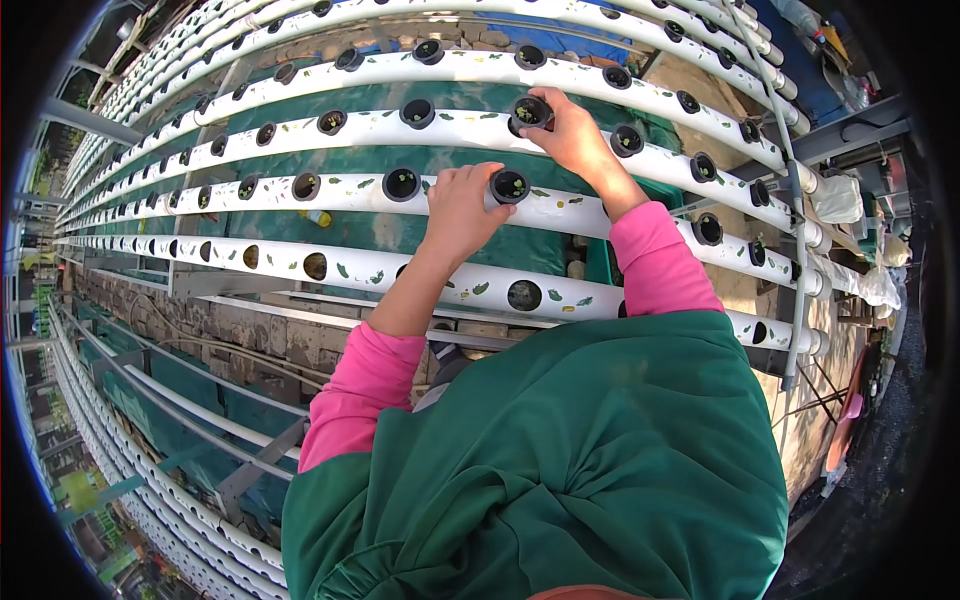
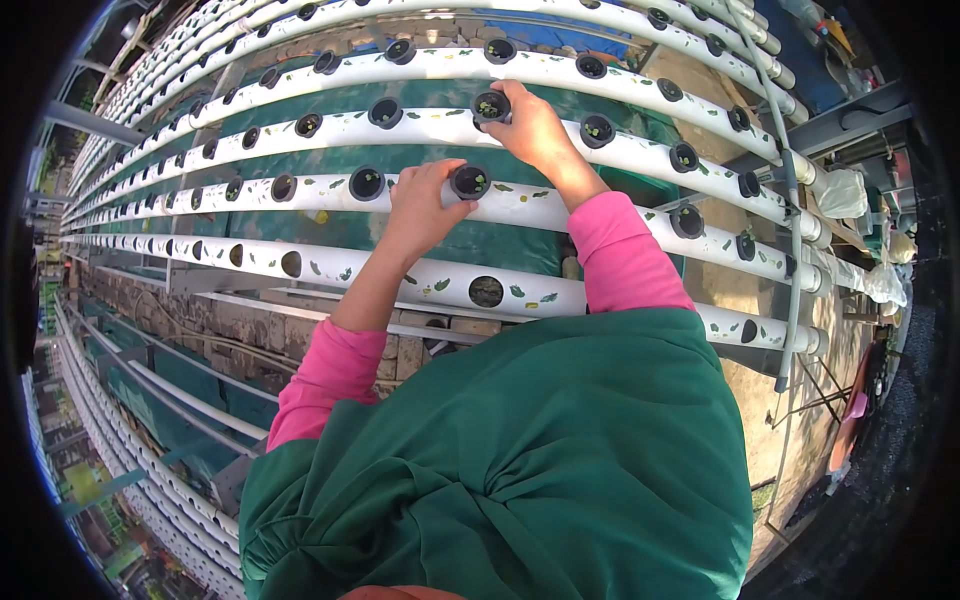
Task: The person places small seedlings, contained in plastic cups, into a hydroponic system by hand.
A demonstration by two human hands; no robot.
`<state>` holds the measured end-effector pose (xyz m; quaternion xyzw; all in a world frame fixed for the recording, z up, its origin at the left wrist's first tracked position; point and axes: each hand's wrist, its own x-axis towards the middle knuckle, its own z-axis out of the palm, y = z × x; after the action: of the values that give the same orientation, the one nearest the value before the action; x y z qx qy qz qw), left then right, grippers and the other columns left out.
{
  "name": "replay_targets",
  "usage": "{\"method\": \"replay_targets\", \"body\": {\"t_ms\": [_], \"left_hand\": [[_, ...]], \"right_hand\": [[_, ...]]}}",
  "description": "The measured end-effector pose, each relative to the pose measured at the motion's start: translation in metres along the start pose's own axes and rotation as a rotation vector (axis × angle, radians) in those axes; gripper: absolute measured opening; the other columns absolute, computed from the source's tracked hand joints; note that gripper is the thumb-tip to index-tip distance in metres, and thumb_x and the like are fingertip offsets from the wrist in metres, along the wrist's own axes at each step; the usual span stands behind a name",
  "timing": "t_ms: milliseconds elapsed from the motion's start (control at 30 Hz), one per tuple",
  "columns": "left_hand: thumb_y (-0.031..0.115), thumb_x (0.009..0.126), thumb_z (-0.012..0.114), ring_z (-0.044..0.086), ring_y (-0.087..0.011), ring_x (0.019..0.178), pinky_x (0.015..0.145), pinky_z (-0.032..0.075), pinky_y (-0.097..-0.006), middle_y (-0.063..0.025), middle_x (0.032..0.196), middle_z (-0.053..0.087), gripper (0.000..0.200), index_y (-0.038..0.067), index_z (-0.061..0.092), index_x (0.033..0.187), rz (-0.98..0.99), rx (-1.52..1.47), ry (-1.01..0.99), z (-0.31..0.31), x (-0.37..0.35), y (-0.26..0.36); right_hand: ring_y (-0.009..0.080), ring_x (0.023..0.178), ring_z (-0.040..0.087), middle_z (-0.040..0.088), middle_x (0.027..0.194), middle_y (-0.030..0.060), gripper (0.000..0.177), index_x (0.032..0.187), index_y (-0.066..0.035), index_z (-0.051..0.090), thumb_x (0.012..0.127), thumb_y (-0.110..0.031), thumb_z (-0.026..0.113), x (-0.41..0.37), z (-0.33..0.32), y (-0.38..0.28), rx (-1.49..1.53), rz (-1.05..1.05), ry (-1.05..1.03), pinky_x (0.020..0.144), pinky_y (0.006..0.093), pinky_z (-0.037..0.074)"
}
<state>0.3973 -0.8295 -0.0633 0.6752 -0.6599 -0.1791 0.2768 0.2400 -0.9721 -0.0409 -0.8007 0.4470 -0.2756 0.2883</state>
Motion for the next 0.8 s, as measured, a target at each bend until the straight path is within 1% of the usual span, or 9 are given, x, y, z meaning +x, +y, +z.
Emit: {"method": "replay_targets", "body": {"t_ms": [67,133,167,233,333,467,600,767,800], "left_hand": [[0.024,0.072,0.077,0.048,-0.0318,0.113,0.097,0.037,-0.0424,-0.0088,0.120,0.059,0.062,0.013,0.054,0.129,0.043,-0.011,0.027,0.001,-0.001,-0.003],[0.023,0.073,0.076,0.049,-0.0321,0.113,0.096,0.038,-0.0411,-0.0102,0.120,0.059,0.064,0.012,0.052,0.131,0.043,-0.053,0.022,-0.004,-0.002,-0.005],[0.022,0.074,0.076,0.050,-0.0323,0.113,0.096,0.040,-0.0398,-0.0116,0.120,0.058,0.065,0.010,0.051,0.133,0.045,-0.097,0.015,-0.007,-0.002,-0.006],[0.021,0.075,0.074,0.050,-0.0334,0.111,0.095,0.041,-0.0405,-0.0130,0.119,0.058,0.063,0.009,0.051,0.132,0.036,-0.161,0.029,-0.018,-0.004,-0.007],[0.018,0.077,0.073,0.051,-0.0330,0.110,0.095,0.042,-0.0401,-0.0140,0.118,0.057,0.058,0.008,0.052,0.130,0.027,-0.225,0.086,-0.038,-0.006,-0.014],[0.016,0.077,0.073,0.052,-0.0316,0.110,0.094,0.042,-0.0395,-0.0137,0.118,0.058,0.055,0.007,0.055,0.128,-0.054,-0.134,0.195,-0.068,-0.008,-0.025],[0.022,0.073,0.077,0.048,-0.0346,0.112,0.098,0.039,-0.0418,-0.0140,0.117,0.058,0.065,0.007,0.052,0.131,-0.058,0.008,0.281,-0.072,-0.012,-0.053],[0.028,0.067,0.081,0.048,-0.0344,0.108,0.094,0.041,-0.0432,-0.0145,0.117,0.057,0.070,0.005,0.053,0.127,-0.086,0.084,0.215,-0.062,-0.016,-0.081],[0.028,0.066,0.082,0.048,-0.0338,0.109,0.094,0.041,-0.0428,-0.0136,0.115,0.058,0.070,0.005,0.054,0.126,-0.078,0.081,0.193,-0.062,-0.016,-0.083]], "right_hand": [[0.0256,0.087,0.066,0.067,0.107,0.0148,0.058,0.126,-0.005,0.052,0.073,-0.013,0.076,0.004,0.005,0.005,-0.028,0.045,-0.025,0.079,0.0340,0.052],[0.0312,0.096,0.064,0.066,0.110,0.0180,0.063,0.129,-0.005,0.050,0.073,-0.017,0.076,0.008,0.013,0.015,-0.176,-0.041,-0.033,0.086,0.0369,0.051],[0.0312,0.096,0.064,0.066,0.110,0.0180,0.063,0.129,-0.005,0.050,0.073,-0.017,0.076,0.009,0.016,0.020,-0.175,-0.045,-0.036,0.086,0.0369,0.051],[0.0357,0.108,0.059,0.062,0.117,0.0205,0.065,0.130,-0.004,0.051,0.072,-0.019,0.076,0.009,0.014,0.009,-0.323,-0.060,-0.059,0.094,0.0405,0.047],[0.0370,0.114,0.055,0.060,0.120,0.0208,0.065,0.129,-0.005,0.053,0.071,-0.021,0.077,0.007,0.011,-0.016,-0.379,-0.029,-0.012,0.098,0.0427,0.043],[0.0384,0.112,0.055,0.060,0.117,0.0201,0.057,0.126,-0.006,0.056,0.074,-0.020,0.075,0.019,0.019,-0.046,-0.348,-0.127,-0.004,0.096,0.0435,0.045],[0.0376,0.113,0.054,0.059,0.121,0.0177,0.056,0.126,-0.008,0.057,0.074,-0.021,0.075,0.039,0.054,-0.068,-0.305,-0.185,-0.113,0.097,0.0440,0.046],[0.0387,0.114,0.054,0.058,0.123,0.0191,0.055,0.121,-0.005,0.058,0.072,-0.025,0.075,0.064,0.103,-0.068,-0.293,-0.191,-0.124,0.096,0.0437,0.046],[0.0371,0.112,0.055,0.059,0.121,0.0202,0.055,0.119,-0.004,0.059,0.072,-0.026,0.075,0.066,0.108,-0.071,-0.373,-0.169,-0.129,0.095,0.0433,0.046]]}}
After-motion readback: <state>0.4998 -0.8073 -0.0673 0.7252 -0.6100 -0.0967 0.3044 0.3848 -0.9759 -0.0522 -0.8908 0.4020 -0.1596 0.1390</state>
